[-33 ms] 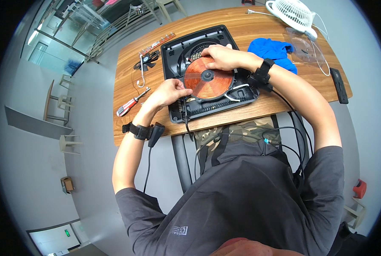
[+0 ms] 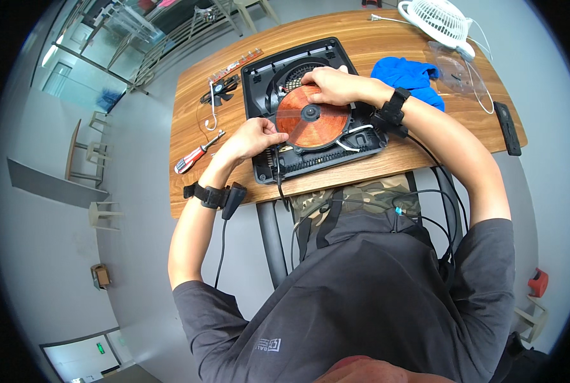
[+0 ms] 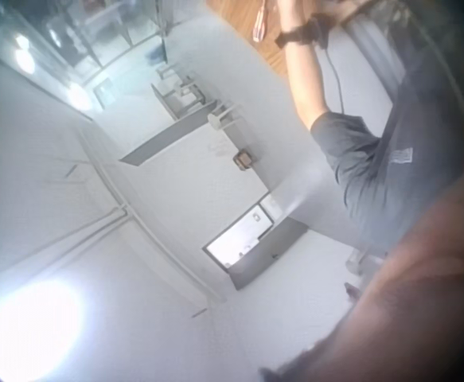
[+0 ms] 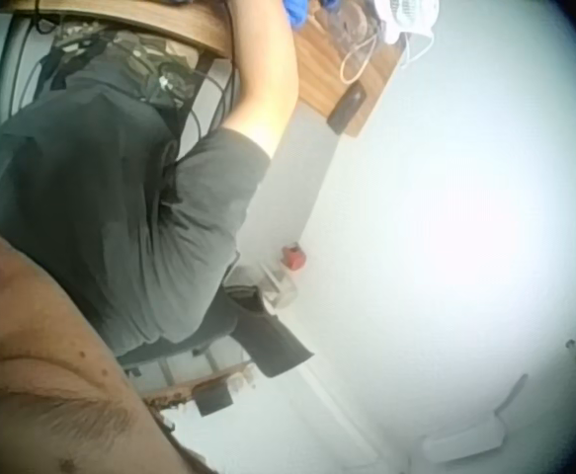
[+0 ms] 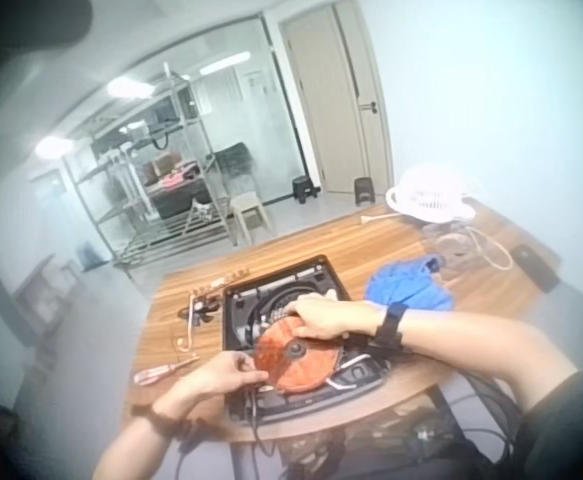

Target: The person assembles a small electronic device on a wooden table. They use a screwdriver to secure components, including a copper-colored circular part and a small fan, into a black plastic housing.

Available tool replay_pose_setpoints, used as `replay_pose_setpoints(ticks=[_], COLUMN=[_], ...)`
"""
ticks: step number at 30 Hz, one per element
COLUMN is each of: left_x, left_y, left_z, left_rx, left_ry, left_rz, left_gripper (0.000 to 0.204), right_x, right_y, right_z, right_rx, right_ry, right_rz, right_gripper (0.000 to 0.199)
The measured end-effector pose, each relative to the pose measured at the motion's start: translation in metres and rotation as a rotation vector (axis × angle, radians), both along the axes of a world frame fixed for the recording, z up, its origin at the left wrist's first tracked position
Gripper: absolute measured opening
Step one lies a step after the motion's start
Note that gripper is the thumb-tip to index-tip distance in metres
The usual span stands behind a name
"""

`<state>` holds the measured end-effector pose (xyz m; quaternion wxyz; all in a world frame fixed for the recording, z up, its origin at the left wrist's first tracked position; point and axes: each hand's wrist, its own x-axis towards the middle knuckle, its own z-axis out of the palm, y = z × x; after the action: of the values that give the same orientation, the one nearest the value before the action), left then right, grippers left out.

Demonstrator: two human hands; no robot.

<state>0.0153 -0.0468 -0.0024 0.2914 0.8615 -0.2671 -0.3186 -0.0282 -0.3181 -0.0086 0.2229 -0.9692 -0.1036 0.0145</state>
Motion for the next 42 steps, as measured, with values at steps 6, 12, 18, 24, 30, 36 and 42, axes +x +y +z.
replay_pose_setpoints(ticks=[6,12,18,24,30,36,42], left_x=[0.004,0.004,-0.002,-0.002,-0.001,-0.003,-0.002], left_y=[-0.002,-0.002,-0.004,-0.005,-0.005,-0.004,-0.002], left_z=[0.001,-0.003,0.008,0.009,0.011,0.013,0.015], left_rx=[0.013,0.009,0.031,0.063,0.064,0.081,0.078], left_ry=[0.028,0.014,0.046,0.073,0.1,0.112,0.117], left_rz=[-0.012,0.004,0.016,0.04,0.023,0.011,0.016], left_gripper=[0.038,0.036,0.034,0.032,0.033,0.032,0.037], right_x=[0.003,0.006,0.01,-0.008,-0.013,-0.011,-0.002], right_y=[-0.008,-0.022,-0.064,-0.084,-0.082,-0.078,-0.075], right_z=[-0.003,0.0,0.023,0.03,0.017,0.009,0.006], right_rx=[0.027,0.145,0.136,0.078,0.096,0.014,0.018], right_ry=[0.024,-0.024,-0.034,0.076,-0.087,-0.046,-0.041], right_rz=[0.026,0.086,0.008,0.093,0.198,0.267,0.271], right_gripper=[0.054,0.045,0.02,0.016,0.018,0.026,0.025])
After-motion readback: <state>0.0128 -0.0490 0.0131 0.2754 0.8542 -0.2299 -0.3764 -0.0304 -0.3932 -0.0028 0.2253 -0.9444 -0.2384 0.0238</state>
